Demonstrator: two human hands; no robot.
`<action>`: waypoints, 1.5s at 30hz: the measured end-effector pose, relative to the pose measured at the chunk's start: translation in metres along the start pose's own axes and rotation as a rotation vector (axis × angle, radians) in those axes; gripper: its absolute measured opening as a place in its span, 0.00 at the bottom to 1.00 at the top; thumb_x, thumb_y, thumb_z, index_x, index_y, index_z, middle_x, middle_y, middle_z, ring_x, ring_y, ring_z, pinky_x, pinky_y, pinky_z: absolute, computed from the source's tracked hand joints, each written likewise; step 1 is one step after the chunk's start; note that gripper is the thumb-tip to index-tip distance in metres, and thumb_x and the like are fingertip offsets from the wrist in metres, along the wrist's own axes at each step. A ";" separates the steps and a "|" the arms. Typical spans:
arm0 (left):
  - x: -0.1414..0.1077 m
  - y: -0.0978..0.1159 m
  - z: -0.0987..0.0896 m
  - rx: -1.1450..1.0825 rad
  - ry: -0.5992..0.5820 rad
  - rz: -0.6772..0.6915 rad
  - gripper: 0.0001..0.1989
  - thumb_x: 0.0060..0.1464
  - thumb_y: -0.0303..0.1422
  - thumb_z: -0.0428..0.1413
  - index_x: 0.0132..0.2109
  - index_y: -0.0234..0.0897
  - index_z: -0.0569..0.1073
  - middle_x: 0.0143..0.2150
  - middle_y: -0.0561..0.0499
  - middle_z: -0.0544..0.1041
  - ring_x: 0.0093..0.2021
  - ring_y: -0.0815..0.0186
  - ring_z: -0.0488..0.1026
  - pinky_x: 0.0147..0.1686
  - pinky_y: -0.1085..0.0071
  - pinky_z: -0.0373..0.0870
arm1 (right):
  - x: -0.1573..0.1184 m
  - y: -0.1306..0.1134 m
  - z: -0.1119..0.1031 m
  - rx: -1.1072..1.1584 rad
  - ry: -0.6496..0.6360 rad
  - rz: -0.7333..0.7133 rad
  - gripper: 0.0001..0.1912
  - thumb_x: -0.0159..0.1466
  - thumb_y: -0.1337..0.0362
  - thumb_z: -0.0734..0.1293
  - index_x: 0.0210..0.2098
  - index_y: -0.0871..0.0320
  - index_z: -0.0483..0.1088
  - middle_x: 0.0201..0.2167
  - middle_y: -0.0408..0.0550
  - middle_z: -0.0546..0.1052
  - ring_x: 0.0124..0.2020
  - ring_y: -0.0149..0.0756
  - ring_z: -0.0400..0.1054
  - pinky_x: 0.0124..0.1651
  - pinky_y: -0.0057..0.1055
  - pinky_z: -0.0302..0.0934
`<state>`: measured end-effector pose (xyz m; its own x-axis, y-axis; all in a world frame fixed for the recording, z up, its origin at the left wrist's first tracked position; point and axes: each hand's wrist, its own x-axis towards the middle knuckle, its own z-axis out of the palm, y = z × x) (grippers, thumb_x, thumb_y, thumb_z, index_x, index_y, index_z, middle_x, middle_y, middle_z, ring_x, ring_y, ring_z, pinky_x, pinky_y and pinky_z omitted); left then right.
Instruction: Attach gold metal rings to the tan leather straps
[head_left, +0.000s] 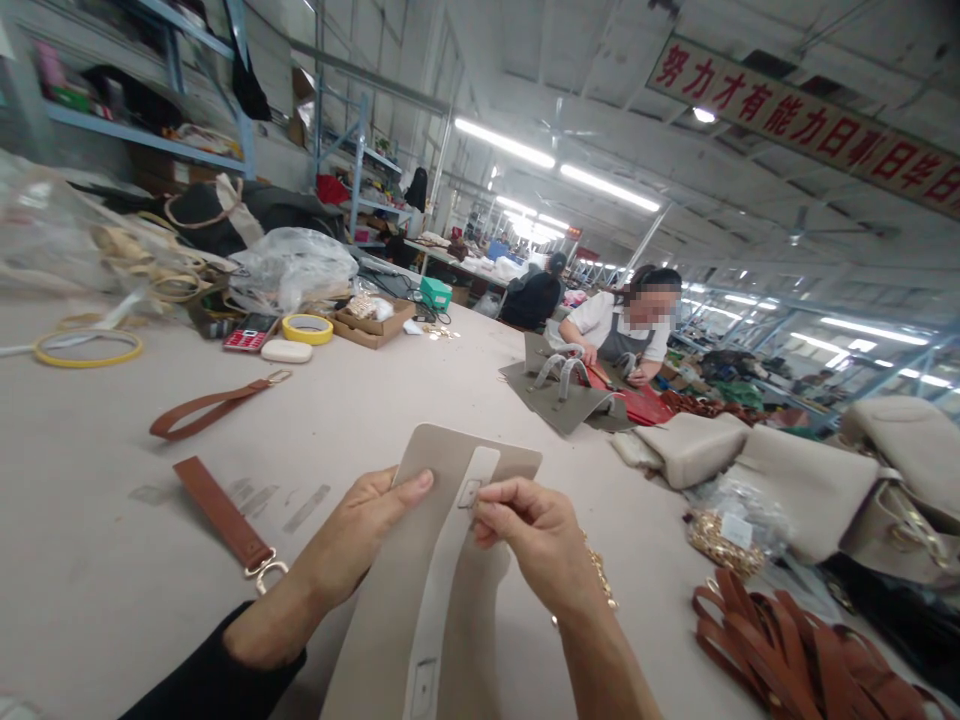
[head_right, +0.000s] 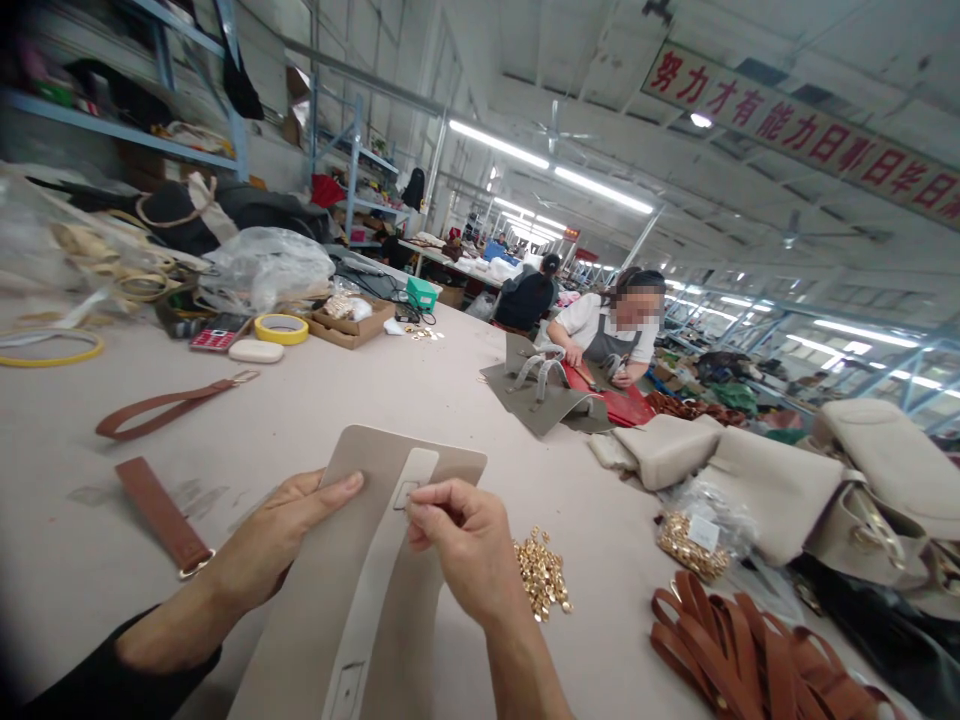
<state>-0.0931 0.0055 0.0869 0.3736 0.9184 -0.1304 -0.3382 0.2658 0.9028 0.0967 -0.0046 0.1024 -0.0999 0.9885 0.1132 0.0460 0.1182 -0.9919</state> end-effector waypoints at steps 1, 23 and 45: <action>0.000 0.001 0.000 -0.001 0.003 0.006 0.19 0.55 0.44 0.58 0.43 0.32 0.78 0.28 0.46 0.81 0.24 0.67 0.73 0.24 0.75 0.67 | 0.001 0.002 0.000 -0.002 0.003 -0.003 0.11 0.55 0.58 0.73 0.30 0.60 0.77 0.20 0.44 0.76 0.22 0.30 0.69 0.29 0.26 0.67; -0.008 0.000 -0.003 0.206 -0.094 0.161 0.15 0.59 0.42 0.54 0.46 0.39 0.79 0.31 0.52 0.79 0.28 0.68 0.71 0.31 0.75 0.68 | 0.002 0.009 0.003 -0.242 0.058 -0.207 0.06 0.61 0.63 0.69 0.34 0.56 0.67 0.26 0.40 0.72 0.27 0.31 0.66 0.31 0.28 0.62; -0.022 -0.013 0.016 1.114 -0.068 1.187 0.28 0.54 0.26 0.52 0.62 0.45 0.67 0.48 0.45 0.78 0.53 0.54 0.69 0.55 0.58 0.67 | -0.005 0.012 -0.026 -0.874 0.417 -0.918 0.23 0.62 0.71 0.63 0.56 0.49 0.66 0.49 0.53 0.67 0.49 0.46 0.65 0.48 0.44 0.65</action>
<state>-0.0833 -0.0228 0.0842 0.4185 0.4190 0.8058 0.2979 -0.9015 0.3141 0.1231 -0.0054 0.0918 -0.1349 0.4552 0.8801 0.7596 0.6178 -0.2031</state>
